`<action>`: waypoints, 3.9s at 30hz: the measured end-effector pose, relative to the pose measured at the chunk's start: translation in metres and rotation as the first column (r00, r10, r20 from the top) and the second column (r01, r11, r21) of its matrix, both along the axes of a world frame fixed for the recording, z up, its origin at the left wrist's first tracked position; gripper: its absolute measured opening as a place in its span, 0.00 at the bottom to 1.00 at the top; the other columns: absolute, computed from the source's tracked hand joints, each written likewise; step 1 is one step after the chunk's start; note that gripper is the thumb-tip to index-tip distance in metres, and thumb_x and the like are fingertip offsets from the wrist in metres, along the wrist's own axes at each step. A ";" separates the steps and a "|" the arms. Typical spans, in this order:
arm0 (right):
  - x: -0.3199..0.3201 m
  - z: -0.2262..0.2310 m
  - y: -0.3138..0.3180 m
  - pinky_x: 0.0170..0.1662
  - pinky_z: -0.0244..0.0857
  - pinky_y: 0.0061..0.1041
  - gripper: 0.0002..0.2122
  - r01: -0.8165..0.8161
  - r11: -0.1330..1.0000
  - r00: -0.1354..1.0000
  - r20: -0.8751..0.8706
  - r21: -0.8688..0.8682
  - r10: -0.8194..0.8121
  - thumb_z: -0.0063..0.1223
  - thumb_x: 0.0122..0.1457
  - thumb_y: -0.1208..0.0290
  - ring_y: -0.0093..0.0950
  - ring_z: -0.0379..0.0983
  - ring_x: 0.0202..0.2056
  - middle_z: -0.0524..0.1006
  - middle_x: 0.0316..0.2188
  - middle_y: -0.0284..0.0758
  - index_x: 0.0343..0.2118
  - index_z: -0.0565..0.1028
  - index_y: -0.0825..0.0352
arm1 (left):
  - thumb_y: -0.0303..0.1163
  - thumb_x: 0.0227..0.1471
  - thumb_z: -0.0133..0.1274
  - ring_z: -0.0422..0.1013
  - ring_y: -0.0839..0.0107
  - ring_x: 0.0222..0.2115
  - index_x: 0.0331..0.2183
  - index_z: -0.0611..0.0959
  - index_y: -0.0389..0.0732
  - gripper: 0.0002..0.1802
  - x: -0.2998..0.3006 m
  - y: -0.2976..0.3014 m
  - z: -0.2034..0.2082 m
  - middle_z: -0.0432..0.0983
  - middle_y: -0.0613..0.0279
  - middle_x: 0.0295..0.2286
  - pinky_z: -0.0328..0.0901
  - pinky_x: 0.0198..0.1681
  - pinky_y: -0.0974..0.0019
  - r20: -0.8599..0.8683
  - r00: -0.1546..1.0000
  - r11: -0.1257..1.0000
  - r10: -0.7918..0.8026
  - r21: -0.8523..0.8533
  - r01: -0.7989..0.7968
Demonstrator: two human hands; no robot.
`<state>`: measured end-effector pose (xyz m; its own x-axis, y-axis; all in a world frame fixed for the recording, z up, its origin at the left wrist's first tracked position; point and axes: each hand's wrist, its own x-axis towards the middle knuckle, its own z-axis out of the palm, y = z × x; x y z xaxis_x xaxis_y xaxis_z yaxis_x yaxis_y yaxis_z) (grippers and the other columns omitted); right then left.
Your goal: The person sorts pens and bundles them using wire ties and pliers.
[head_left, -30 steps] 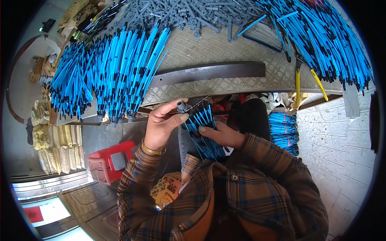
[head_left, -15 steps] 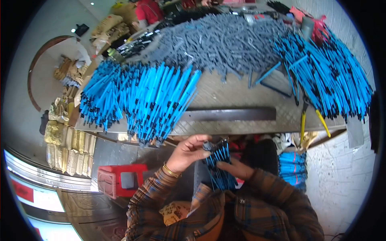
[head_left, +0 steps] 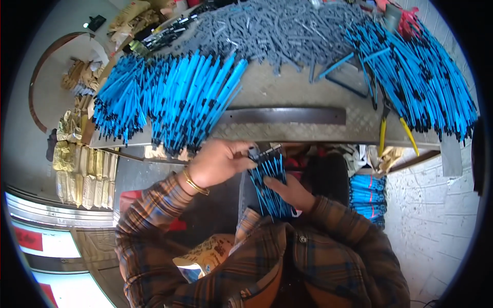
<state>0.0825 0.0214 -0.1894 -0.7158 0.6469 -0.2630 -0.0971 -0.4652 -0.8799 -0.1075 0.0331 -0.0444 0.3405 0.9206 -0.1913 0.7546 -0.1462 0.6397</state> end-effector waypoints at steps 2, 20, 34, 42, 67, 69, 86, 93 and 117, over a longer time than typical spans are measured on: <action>-0.002 -0.003 -0.001 0.32 0.61 0.21 0.17 0.023 0.998 0.999 0.022 0.055 -0.024 0.47 0.57 0.56 0.16 0.64 0.29 0.71 0.24 0.27 0.30 0.73 0.69 | 0.23 0.43 0.58 0.69 0.81 0.23 0.41 0.76 0.36 0.20 0.001 -0.006 -0.012 0.76 0.64 0.27 0.65 0.27 0.77 0.205 0.970 0.988 0.129 -0.111 -0.108; 0.027 0.014 0.031 0.33 0.63 0.32 0.22 -0.053 0.773 0.998 0.009 0.633 0.061 0.38 0.59 0.53 0.39 0.72 0.30 0.72 0.26 0.46 0.42 0.60 0.72 | 0.20 0.45 0.55 0.69 0.82 0.25 0.42 0.75 0.34 0.18 0.014 -0.002 -0.014 0.74 0.66 0.25 0.66 0.29 0.79 0.487 0.859 0.982 0.155 -0.168 -0.081; 0.031 0.023 0.028 0.32 0.63 0.33 0.24 -0.094 0.782 0.995 0.071 0.616 0.064 0.34 0.59 0.49 0.40 0.71 0.29 0.72 0.25 0.46 0.40 0.59 0.72 | 0.17 0.45 0.54 0.68 0.84 0.29 0.42 0.75 0.34 0.18 0.018 0.004 -0.014 0.74 0.67 0.28 0.66 0.33 0.80 0.535 0.834 0.977 0.137 -0.210 -0.026; 0.029 0.023 0.030 0.33 0.63 0.32 0.22 -0.158 0.810 0.987 0.103 0.564 0.120 0.37 0.60 0.54 0.39 0.72 0.30 0.71 0.26 0.46 0.45 0.58 0.70 | 0.18 0.44 0.55 0.66 0.87 0.25 0.39 0.77 0.34 0.16 0.026 -0.001 -0.005 0.73 0.69 0.26 0.64 0.28 0.81 0.413 0.905 0.992 0.101 -0.115 -0.058; 0.045 0.012 0.053 0.40 0.60 0.25 0.25 -0.282 0.847 0.954 0.035 0.451 0.299 0.34 0.60 0.49 0.23 0.64 0.36 0.69 0.32 0.36 0.47 0.60 0.70 | 0.20 0.47 0.53 0.63 0.88 0.26 0.38 0.76 0.36 0.13 0.026 0.029 -0.023 0.70 0.72 0.31 0.60 0.27 0.82 0.499 0.865 0.965 0.056 -0.251 0.082; 0.043 0.010 0.055 0.40 0.60 0.25 0.25 -0.282 0.855 0.956 0.055 0.435 0.287 0.34 0.60 0.49 0.23 0.65 0.36 0.69 0.32 0.36 0.47 0.60 0.70 | 0.19 0.47 0.53 0.64 0.86 0.29 0.39 0.75 0.36 0.14 0.025 0.030 -0.027 0.70 0.70 0.34 0.61 0.30 0.81 0.499 0.862 0.959 0.090 -0.277 0.061; 0.033 0.016 0.035 0.30 0.63 0.33 0.22 -0.168 0.885 0.950 0.310 0.434 0.028 0.39 0.58 0.53 0.40 0.70 0.26 0.71 0.23 0.45 0.42 0.60 0.71 | 0.19 0.47 0.52 0.66 0.82 0.32 0.37 0.75 0.35 0.11 0.029 0.021 -0.046 0.72 0.68 0.31 0.63 0.36 0.78 0.383 0.917 0.992 0.109 -0.103 -0.075; 0.032 0.011 0.023 0.29 0.62 0.36 0.22 0.173 0.446 0.911 0.029 0.878 -0.411 0.45 0.55 0.66 0.43 0.69 0.24 0.71 0.22 0.44 0.50 0.57 0.70 | 0.20 0.47 0.52 0.67 0.82 0.31 0.36 0.76 0.35 0.11 0.029 0.023 -0.051 0.73 0.66 0.30 0.63 0.35 0.77 0.448 0.884 0.991 0.134 -0.087 -0.106; 0.046 0.024 0.030 0.19 0.62 0.33 0.18 0.009 0.410 0.881 0.187 0.912 -0.435 0.48 0.51 0.75 0.38 0.69 0.17 0.71 0.16 0.39 0.46 0.61 0.68 | 0.19 0.48 0.51 0.67 0.82 0.31 0.37 0.75 0.35 0.10 0.039 0.018 -0.044 0.72 0.67 0.32 0.63 0.33 0.79 0.538 0.827 0.985 0.165 -0.140 -0.106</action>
<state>0.1285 0.0512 -0.1651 -0.5002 0.7873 0.3604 0.3272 0.5572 -0.7632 -0.0681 0.0510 -0.0879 0.2899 0.9514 -0.1043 0.2858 0.0180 0.9581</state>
